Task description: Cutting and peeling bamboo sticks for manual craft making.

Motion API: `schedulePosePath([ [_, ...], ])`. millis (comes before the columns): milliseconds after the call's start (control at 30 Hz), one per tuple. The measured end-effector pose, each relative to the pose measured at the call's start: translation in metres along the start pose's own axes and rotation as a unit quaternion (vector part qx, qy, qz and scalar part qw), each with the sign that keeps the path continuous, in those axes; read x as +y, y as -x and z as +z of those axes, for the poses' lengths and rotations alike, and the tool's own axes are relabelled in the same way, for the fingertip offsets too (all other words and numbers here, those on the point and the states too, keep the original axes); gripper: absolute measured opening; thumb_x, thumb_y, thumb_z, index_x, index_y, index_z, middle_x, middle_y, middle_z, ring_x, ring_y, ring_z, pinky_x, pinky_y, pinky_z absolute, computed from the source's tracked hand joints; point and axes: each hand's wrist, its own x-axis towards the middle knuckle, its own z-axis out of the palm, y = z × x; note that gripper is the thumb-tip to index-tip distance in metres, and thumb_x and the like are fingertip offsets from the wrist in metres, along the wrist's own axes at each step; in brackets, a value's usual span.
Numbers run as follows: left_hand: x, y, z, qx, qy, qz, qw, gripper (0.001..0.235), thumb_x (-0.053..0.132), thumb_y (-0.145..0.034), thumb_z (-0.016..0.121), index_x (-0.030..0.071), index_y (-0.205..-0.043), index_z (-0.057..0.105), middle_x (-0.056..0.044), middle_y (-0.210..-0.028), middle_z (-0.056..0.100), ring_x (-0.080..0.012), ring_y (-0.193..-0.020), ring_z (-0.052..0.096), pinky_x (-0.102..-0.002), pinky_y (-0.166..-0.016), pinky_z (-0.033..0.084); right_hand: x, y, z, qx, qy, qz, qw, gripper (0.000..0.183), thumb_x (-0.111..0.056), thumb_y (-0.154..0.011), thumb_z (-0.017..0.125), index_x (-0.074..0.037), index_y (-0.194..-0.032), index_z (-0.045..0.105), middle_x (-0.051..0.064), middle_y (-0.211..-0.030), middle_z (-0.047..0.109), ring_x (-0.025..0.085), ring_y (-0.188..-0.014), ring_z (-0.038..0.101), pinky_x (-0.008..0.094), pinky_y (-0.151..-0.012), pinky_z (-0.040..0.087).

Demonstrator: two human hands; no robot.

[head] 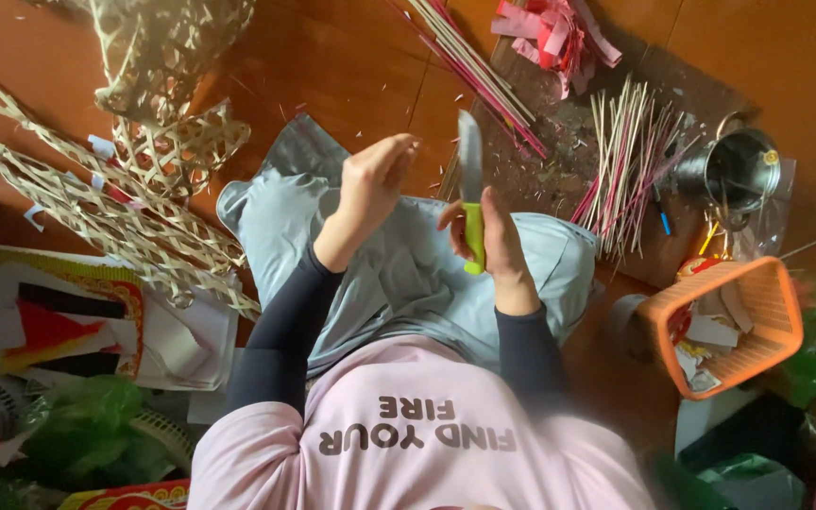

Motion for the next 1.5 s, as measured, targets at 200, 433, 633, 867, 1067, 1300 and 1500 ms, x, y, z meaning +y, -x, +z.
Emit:
schedulePosePath([
  [200,-0.008,0.026,0.016,-0.025,-0.034,0.035,0.998,0.016,-0.001,-0.096,0.07,0.003,-0.112,0.068,-0.015,-0.095,0.073,-0.0327,-0.082,0.072,-0.038,-0.07,0.057,-0.037,-0.024,0.082,0.144,-0.026,0.065,0.987,0.037,-0.036,-0.112,0.048,-0.011,-0.138,0.049,0.01,-0.082,0.056,0.012,-0.056,0.05,0.024,-0.047,0.041],
  [433,-0.011,0.032,0.016,-0.025,-0.031,0.059,0.997,0.026,-0.004,-0.09,0.068,0.002,-0.115,0.066,-0.013,-0.104,0.073,-0.0307,-0.088,0.073,-0.038,-0.074,0.058,-0.029,-0.025,0.083,0.151,-0.019,0.08,0.985,0.037,-0.038,-0.11,0.049,-0.01,-0.134,0.05,0.009,-0.08,0.057,0.011,-0.055,0.049,0.024,-0.046,0.041],
  [633,-0.013,0.033,0.019,-0.028,-0.031,0.058,0.997,0.024,-0.005,-0.093,0.069,0.003,-0.115,0.066,-0.011,-0.104,0.073,-0.0301,-0.087,0.072,-0.037,-0.074,0.058,-0.035,-0.027,0.086,0.161,-0.021,0.088,0.983,0.051,-0.035,-0.11,0.05,-0.014,-0.157,0.041,0.007,-0.079,0.055,0.01,-0.056,0.049,0.023,-0.048,0.041],
  [867,-0.007,0.028,0.015,-0.038,-0.034,0.066,0.997,0.032,-0.005,-0.091,0.07,0.002,-0.122,0.065,-0.013,-0.106,0.072,-0.0318,-0.09,0.072,-0.038,-0.076,0.058,-0.032,-0.028,0.084,0.148,-0.05,0.077,0.985,0.057,-0.031,-0.11,0.052,-0.016,-0.163,0.035,0.006,-0.078,0.053,0.01,-0.056,0.048,0.024,-0.049,0.041],
  [1067,-0.015,0.032,0.017,-0.049,-0.054,0.08,0.994,0.035,-0.006,-0.088,0.071,0.001,-0.122,0.064,-0.014,-0.109,0.072,-0.0325,-0.094,0.072,-0.038,-0.08,0.059,-0.031,-0.026,0.082,0.146,-0.054,0.079,0.985,0.055,-0.031,-0.111,0.052,-0.015,-0.161,0.038,0.006,-0.078,0.054,0.011,-0.056,0.048,0.024,-0.049,0.041],
  [1300,-0.009,0.028,0.015,-0.049,-0.046,0.082,0.994,0.037,-0.006,-0.088,0.071,0.0,-0.123,0.063,-0.014,-0.109,0.072,-0.032,-0.094,0.072,-0.038,-0.08,0.059,-0.028,-0.026,0.079,0.147,-0.058,0.079,0.984,0.055,-0.033,-0.111,0.052,-0.015,-0.16,0.038,0.007,-0.079,0.054,0.011,-0.056,0.048,0.025,-0.049,0.041],
  [1500,-0.017,0.031,0.018,-0.053,-0.056,0.086,0.993,0.04,-0.006,-0.084,0.073,0.001,-0.122,0.063,-0.014,-0.109,0.072,-0.0328,-0.094,0.072,-0.039,-0.08,0.059,-0.027,-0.025,0.079,0.152,-0.05,0.078,0.984,0.055,-0.034,-0.11,0.053,-0.014,-0.16,0.039,0.007,-0.079,0.055,0.012,-0.057,0.049,0.025,-0.049,0.041],
])
